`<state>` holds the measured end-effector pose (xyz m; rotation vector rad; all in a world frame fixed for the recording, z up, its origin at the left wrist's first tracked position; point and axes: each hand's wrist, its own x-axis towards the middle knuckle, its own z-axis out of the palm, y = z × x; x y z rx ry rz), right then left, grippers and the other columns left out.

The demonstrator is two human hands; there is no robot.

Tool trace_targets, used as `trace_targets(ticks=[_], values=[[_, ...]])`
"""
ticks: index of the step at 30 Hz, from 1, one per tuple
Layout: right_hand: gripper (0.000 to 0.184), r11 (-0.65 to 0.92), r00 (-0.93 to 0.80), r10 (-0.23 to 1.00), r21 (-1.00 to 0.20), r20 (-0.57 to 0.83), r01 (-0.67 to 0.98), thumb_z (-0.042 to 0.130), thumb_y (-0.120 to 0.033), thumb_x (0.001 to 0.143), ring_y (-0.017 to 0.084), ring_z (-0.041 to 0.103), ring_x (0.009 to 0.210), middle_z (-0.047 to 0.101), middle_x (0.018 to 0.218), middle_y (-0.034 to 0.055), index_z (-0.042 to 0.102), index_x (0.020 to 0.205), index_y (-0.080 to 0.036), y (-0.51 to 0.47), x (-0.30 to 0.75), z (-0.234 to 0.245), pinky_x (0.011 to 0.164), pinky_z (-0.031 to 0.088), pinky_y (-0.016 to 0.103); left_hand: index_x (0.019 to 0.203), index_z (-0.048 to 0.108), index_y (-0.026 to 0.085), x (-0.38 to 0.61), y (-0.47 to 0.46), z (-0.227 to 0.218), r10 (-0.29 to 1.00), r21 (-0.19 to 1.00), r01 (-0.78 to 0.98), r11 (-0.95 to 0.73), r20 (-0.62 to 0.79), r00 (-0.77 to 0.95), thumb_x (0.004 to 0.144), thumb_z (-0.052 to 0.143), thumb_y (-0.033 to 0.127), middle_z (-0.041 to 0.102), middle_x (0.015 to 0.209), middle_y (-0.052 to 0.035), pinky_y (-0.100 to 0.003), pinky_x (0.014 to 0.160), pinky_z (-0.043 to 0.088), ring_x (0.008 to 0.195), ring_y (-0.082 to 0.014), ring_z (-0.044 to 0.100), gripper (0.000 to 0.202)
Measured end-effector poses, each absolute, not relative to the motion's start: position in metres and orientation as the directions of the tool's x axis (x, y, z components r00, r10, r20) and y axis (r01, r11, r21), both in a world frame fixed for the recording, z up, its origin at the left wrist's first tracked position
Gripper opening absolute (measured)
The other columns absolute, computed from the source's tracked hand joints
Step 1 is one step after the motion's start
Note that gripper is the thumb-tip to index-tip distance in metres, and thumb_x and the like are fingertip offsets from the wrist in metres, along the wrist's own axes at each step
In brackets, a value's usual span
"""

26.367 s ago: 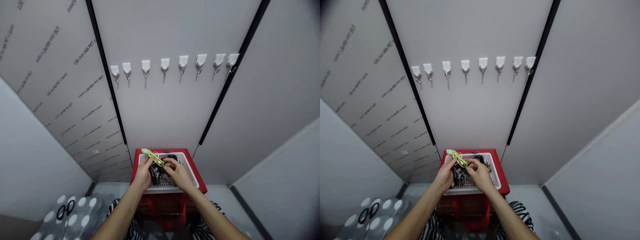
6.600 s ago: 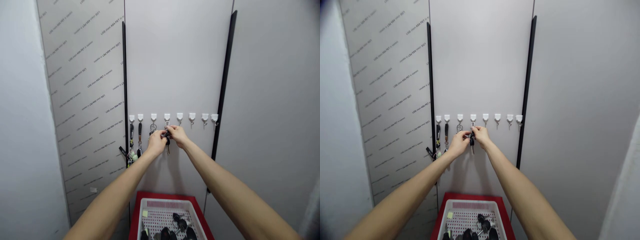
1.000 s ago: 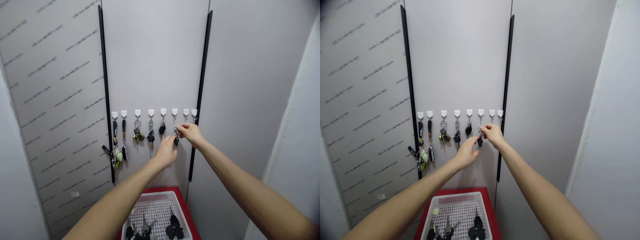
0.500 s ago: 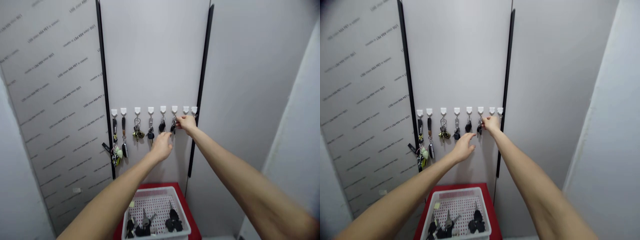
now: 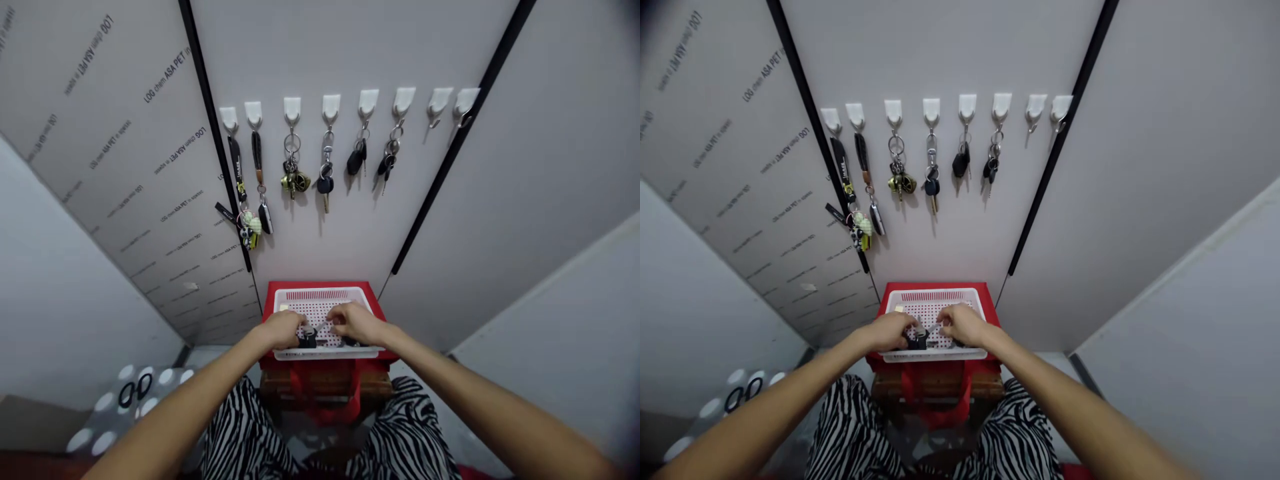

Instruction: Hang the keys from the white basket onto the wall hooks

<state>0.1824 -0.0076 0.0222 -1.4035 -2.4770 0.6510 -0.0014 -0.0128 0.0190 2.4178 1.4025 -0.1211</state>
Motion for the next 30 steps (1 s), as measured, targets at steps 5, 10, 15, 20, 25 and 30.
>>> trace_targets(ticks=[5, 10, 15, 20, 25, 30], values=[[0.024, 0.477, -0.581, 0.805, -0.449, -0.123, 0.756, 0.052, -0.026, 0.055, 0.008, 0.046, 0.053, 0.057, 0.062, -0.0016, 0.058, 0.077, -0.019, -0.008, 0.161, 0.005, 0.047, 0.03, 0.017, 0.08, 0.053, 0.021, 0.009, -0.01, 0.006, 0.876, 0.191, 0.889, -0.417, -0.177, 0.449, 0.06, 0.042, 0.019, 0.057, 0.079, -0.0043, -0.025, 0.062, 0.037, 0.075, -0.0181, 0.05, 0.023], [0.028, 0.399, -0.511, 0.843, -0.442, -0.168, 0.803, 0.05, -0.039, 0.054, 0.009, 0.048, 0.054, 0.058, 0.063, -0.0011, 0.059, 0.073, -0.02, -0.008, 0.152, -0.002, 0.046, 0.029, 0.017, 0.089, 0.049, 0.025, 0.012, -0.002, -0.001, 0.883, 0.219, 0.869, -0.443, -0.064, 0.466, 0.063, 0.039, 0.021, 0.054, 0.083, -0.0024, -0.025, 0.063, 0.037, 0.077, -0.0165, 0.049, 0.028], [0.027, 0.202, -0.261, 0.948, -0.288, -0.182, 0.936, 0.045, -0.042, 0.056, 0.015, 0.051, 0.059, 0.059, 0.062, 0.0032, 0.059, 0.064, -0.02, -0.01, 0.137, -0.002, 0.046, 0.029, 0.021, 0.075, 0.055, 0.023, 0.014, 0.004, -0.005, 0.835, 0.299, 0.807, -0.509, -0.056, 0.548, 0.061, 0.038, 0.013, 0.052, 0.076, -0.0016, -0.021, 0.062, 0.036, 0.073, -0.0133, 0.048, 0.024], [0.018, 0.194, -0.237, 0.963, -0.282, -0.128, 0.94, 0.042, -0.026, 0.057, 0.014, 0.052, 0.061, 0.06, 0.065, 0.003, 0.058, 0.064, -0.021, -0.006, 0.143, 0.0, 0.048, 0.029, 0.02, 0.078, 0.054, 0.02, 0.012, 0.007, -0.008, 0.871, 0.307, 0.838, -0.451, -0.056, 0.489, 0.059, 0.039, 0.013, 0.051, 0.076, -0.0027, -0.023, 0.063, 0.037, 0.072, -0.0143, 0.048, 0.025], [0.019, 0.224, -0.279, 0.955, -0.365, -0.104, 0.904, 0.039, -0.017, 0.057, 0.01, 0.05, 0.057, 0.058, 0.061, 0.0019, 0.058, 0.061, -0.018, -0.001, 0.161, 0.0, 0.05, 0.03, 0.018, 0.083, 0.052, 0.02, 0.012, 0.005, -0.006, 0.873, 0.336, 0.835, -0.436, -0.069, 0.484, 0.059, 0.04, 0.013, 0.052, 0.076, -0.0026, -0.024, 0.064, 0.037, 0.072, -0.0144, 0.048, 0.028], [0.017, 0.195, -0.241, 0.97, -0.501, -0.027, 0.843, 0.038, -0.015, 0.056, 0.008, 0.044, 0.049, 0.054, 0.054, 0.0003, 0.055, 0.058, -0.016, -0.001, 0.164, 0.002, 0.047, 0.029, 0.017, 0.095, 0.046, 0.018, 0.016, 0.003, -0.006, 0.904, 0.429, 0.814, -0.392, 0.019, 0.426, 0.058, 0.042, 0.012, 0.05, 0.09, -0.0046, -0.025, 0.073, 0.036, 0.082, -0.0152, 0.046, 0.038]])
